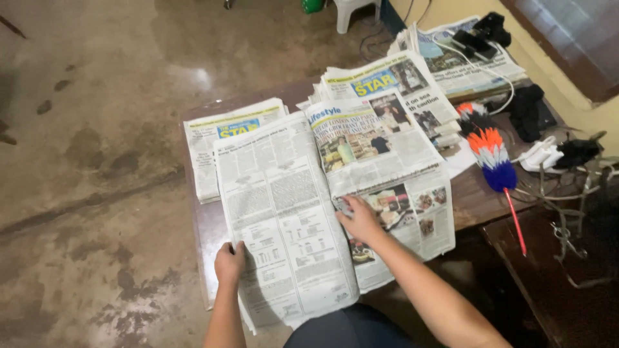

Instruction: Dusting and flipping through newspapers on a desk.

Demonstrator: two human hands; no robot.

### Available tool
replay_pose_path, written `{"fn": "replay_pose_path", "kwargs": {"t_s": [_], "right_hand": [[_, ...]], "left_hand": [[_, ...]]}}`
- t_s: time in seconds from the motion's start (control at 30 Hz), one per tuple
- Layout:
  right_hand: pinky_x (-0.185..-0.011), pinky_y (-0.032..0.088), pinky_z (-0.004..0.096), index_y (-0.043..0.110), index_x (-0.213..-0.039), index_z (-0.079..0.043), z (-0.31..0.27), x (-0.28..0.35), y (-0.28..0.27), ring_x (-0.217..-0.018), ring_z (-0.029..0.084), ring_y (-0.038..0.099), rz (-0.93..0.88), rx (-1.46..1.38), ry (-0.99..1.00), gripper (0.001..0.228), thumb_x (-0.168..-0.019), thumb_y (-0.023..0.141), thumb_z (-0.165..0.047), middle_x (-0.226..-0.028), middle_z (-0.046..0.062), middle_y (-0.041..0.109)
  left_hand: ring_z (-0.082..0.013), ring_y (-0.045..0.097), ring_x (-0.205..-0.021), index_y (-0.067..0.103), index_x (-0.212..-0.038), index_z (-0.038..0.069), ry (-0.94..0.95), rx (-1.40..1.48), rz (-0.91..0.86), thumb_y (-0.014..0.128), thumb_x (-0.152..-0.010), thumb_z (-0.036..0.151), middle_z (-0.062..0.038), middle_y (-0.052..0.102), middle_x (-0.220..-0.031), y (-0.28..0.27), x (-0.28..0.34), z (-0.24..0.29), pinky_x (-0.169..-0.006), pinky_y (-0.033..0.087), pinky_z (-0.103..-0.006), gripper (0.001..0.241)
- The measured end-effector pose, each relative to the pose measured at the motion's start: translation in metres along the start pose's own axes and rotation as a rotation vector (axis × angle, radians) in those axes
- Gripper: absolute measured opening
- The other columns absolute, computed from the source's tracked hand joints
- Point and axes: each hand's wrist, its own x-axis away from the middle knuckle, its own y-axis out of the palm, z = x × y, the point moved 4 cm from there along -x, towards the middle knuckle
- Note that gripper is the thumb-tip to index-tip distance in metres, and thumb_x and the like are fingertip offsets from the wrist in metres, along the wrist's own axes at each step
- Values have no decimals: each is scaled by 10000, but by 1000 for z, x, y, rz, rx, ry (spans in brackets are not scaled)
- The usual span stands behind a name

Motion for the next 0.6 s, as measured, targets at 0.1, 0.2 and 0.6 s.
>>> {"fn": "replay_pose_path", "kwargs": {"t_s": [0.1,0.2,0.6], "right_hand": [[-925,611,456,581,-1398,-15,11,0,14,-1129,391,697,-229,-166,367,621,-863,779,-261,-1263,266,680],[-879,627,304,523,-1445,-42,-5,-8,4,-1039,214,745,-329,-140,476,581,-906,679,-196,-1188,133,739],[-668,604,304,656,-1277,-147,-54,-6,-12,-891,198,754,-389,-66,569,387,-956,621,-361,-1125,31,768]], "left_hand": [[-439,693,-1120,729,-1172,30,-15,23,-28,570,-1000,476,-236,757,-1071,-1,8,-1,-943,551,-534,504],[-319,639,-774,670,-937,8,63,135,-3,545,-1006,367,-151,709,-844,-10,11,1,-773,517,-408,387],[-265,678,-819,706,-1068,6,-38,147,-65,511,-1058,308,-143,739,-925,-27,30,27,-802,544,-374,359]]}}
